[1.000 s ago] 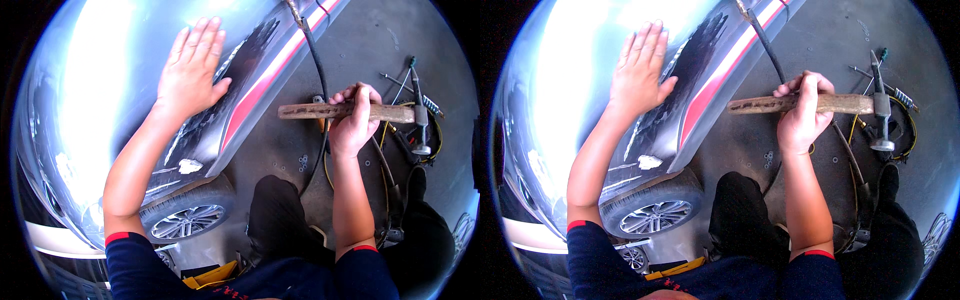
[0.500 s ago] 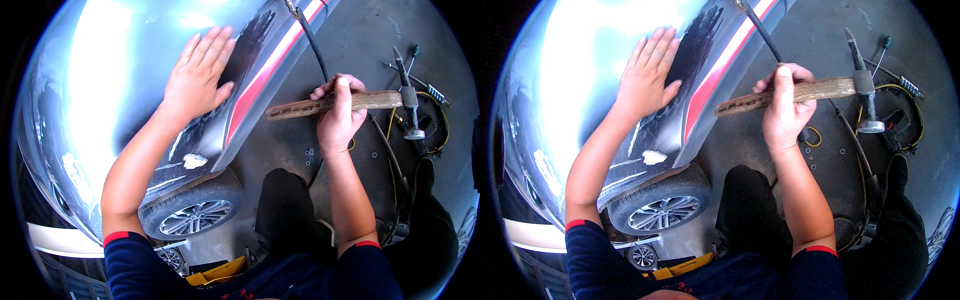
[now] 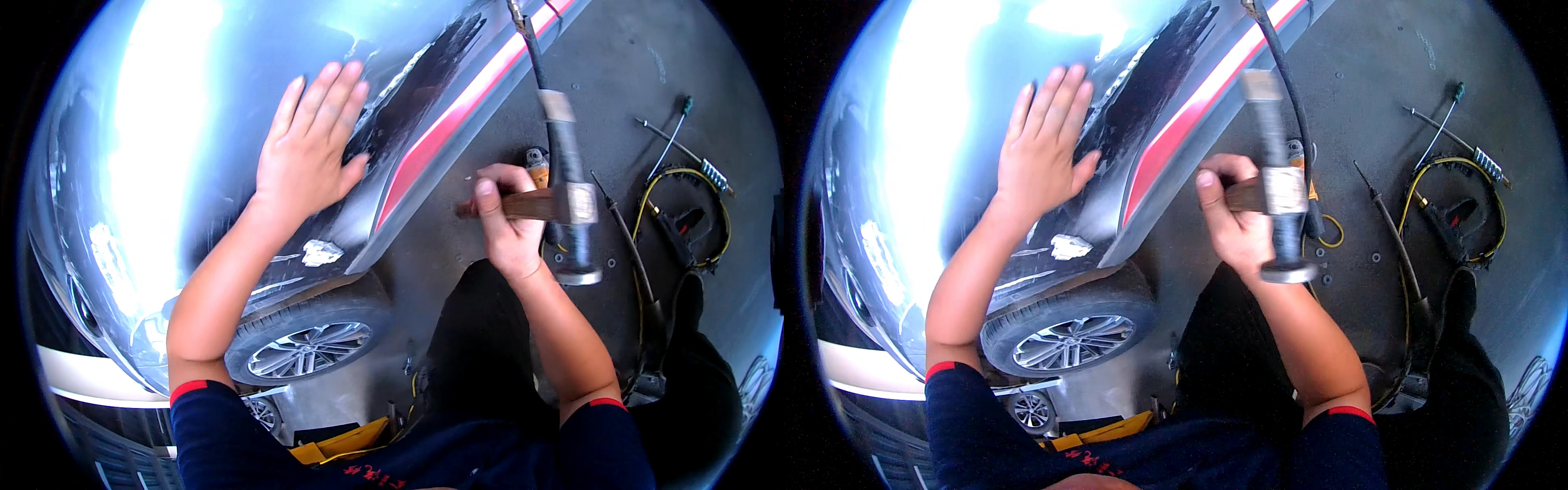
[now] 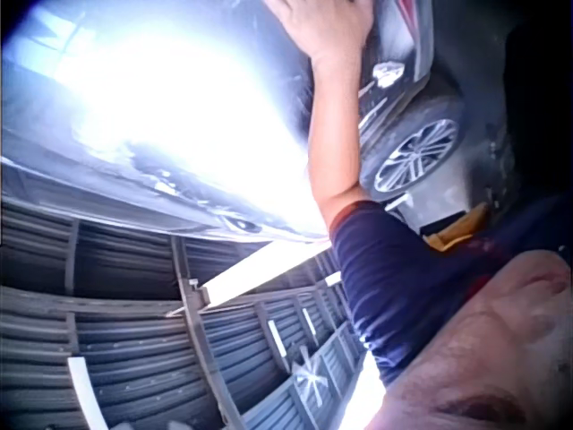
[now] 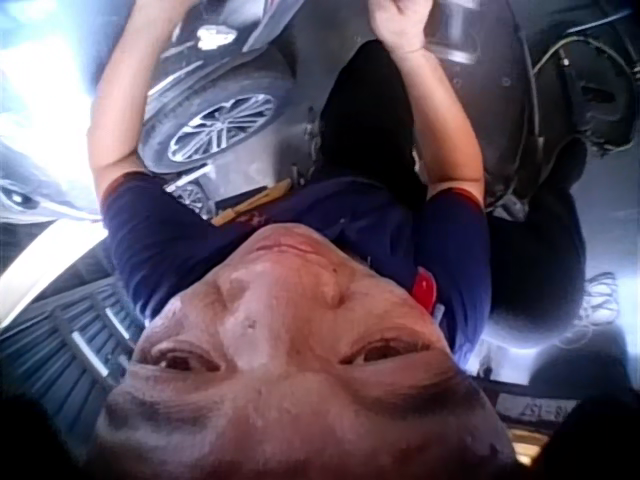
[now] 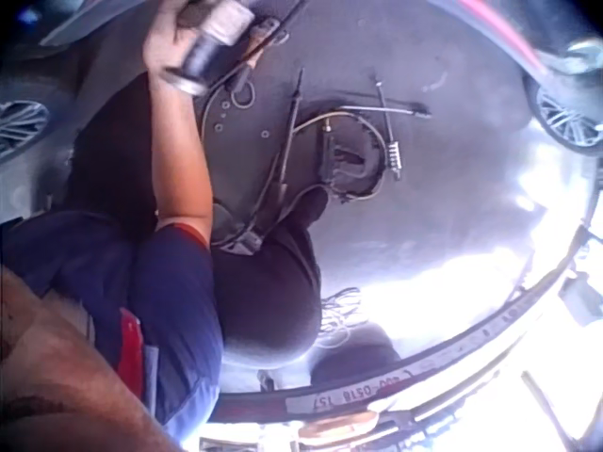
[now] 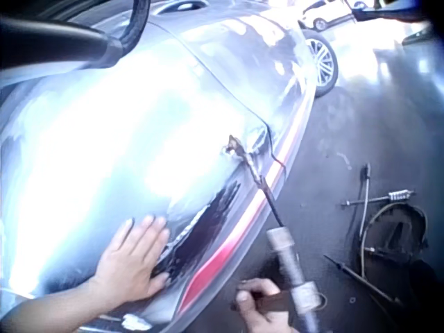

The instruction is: The person uses a dent puller slide hammer and a regular hammer to repair a dent on a car door.

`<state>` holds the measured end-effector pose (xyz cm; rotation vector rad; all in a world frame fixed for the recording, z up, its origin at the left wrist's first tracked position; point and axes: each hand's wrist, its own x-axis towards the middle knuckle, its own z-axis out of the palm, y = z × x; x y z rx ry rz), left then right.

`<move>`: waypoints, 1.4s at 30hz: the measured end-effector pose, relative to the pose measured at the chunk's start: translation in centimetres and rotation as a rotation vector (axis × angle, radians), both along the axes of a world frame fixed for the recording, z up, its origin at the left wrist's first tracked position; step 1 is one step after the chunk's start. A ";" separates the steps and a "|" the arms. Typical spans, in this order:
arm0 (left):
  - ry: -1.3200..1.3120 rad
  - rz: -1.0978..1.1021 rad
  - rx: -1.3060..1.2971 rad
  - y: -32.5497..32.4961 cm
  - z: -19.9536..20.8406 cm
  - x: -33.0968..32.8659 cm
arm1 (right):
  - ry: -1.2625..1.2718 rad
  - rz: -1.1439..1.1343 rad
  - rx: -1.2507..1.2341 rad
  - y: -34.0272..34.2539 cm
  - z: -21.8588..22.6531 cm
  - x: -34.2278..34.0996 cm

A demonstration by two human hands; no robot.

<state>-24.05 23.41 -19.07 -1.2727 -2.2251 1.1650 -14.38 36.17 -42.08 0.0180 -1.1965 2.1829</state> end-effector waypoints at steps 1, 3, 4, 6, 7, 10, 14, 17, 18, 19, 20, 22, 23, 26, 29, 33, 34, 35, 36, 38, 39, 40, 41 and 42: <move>0.009 -0.040 0.054 1.0 -0.2 -0.6 | -0.022 0.051 0.033 -0.4 0.0 0.0; 0.015 -0.075 0.107 2.3 -0.8 -1.6 | -0.016 0.051 0.096 -1.3 0.2 -0.3; 0.019 -0.108 0.132 2.7 -1.1 -2.0 | 0.011 0.000 0.129 -1.7 0.6 -0.5; 0.005 -0.136 0.160 2.4 -1.6 -2.2 | 0.011 0.006 0.025 -1.3 1.5 -0.6; 0.003 -0.137 0.133 2.1 -1.4 -2.1 | 0.039 0.005 0.052 -0.7 1.4 -1.3; -0.007 -0.079 0.097 0.3 -1.2 -0.7 | 0.010 -0.155 -0.041 0.3 2.0 -3.4; 0.013 -0.042 0.110 -0.9 -1.9 -0.3 | -0.211 -0.122 0.236 3.9 1.5 -5.3; 0.029 -0.016 0.100 -0.7 -2.0 -0.2 | -0.001 -0.329 0.276 4.4 1.1 -6.4; 0.040 0.000 0.077 -0.5 -1.9 -0.2 | -0.002 -0.331 0.275 4.5 1.2 -6.6; 0.040 -0.002 0.075 -0.6 -2.0 -0.2 | -0.048 -0.301 0.326 4.6 1.2 -6.7; 0.024 -0.019 0.099 -0.6 -2.1 -0.3 | -0.094 -0.270 0.376 4.7 1.2 -6.9; 0.014 -0.037 0.116 -0.6 -2.0 -0.3 | -0.170 -0.219 0.473 5.1 1.1 -6.9; 0.015 -0.041 0.117 -0.5 -2.0 -0.3 | -0.148 -0.231 0.523 5.3 1.3 -7.0; 0.011 -0.042 0.119 -0.5 -2.1 -0.4 | -0.095 -0.339 0.596 5.0 1.4 -7.4; 0.005 -0.041 0.120 -0.6 -2.3 -0.5 | -0.041 -0.485 0.682 5.0 1.4 -7.8; 0.015 -0.043 0.123 -0.9 -2.4 -0.5 | -0.010 -0.359 0.480 4.5 0.9 -7.8; 0.014 -0.042 0.125 -0.8 -2.4 -0.5 | -0.072 -0.422 0.562 4.4 0.5 -8.1; 0.018 -0.043 0.123 -0.7 -2.4 -0.5 | -0.093 -0.413 0.614 4.7 0.0 -8.2; 0.026 -0.043 0.117 -0.6 -2.4 -0.5 | -0.112 -0.403 0.661 4.9 0.5 -7.9; 0.024 -0.032 0.117 -0.6 -2.4 -0.3 | -0.083 -0.394 0.600 4.4 0.8 -7.7; 0.020 -0.027 0.121 -0.6 -2.4 -0.2 | -0.055 -0.389 0.543 4.4 0.9 -7.7; 0.021 -0.029 0.122 -0.5 -2.4 -0.3 | -0.055 -0.391 0.543 4.3 0.4 -8.0; 0.025 -0.034 0.126 -0.5 -2.4 -0.4 | -0.097 -0.364 0.528 4.2 -0.4 -8.4; 0.026 -0.037 0.129 -0.6 -2.5 -0.5 | -0.142 -0.334 0.512 4.1 0.0 -8.4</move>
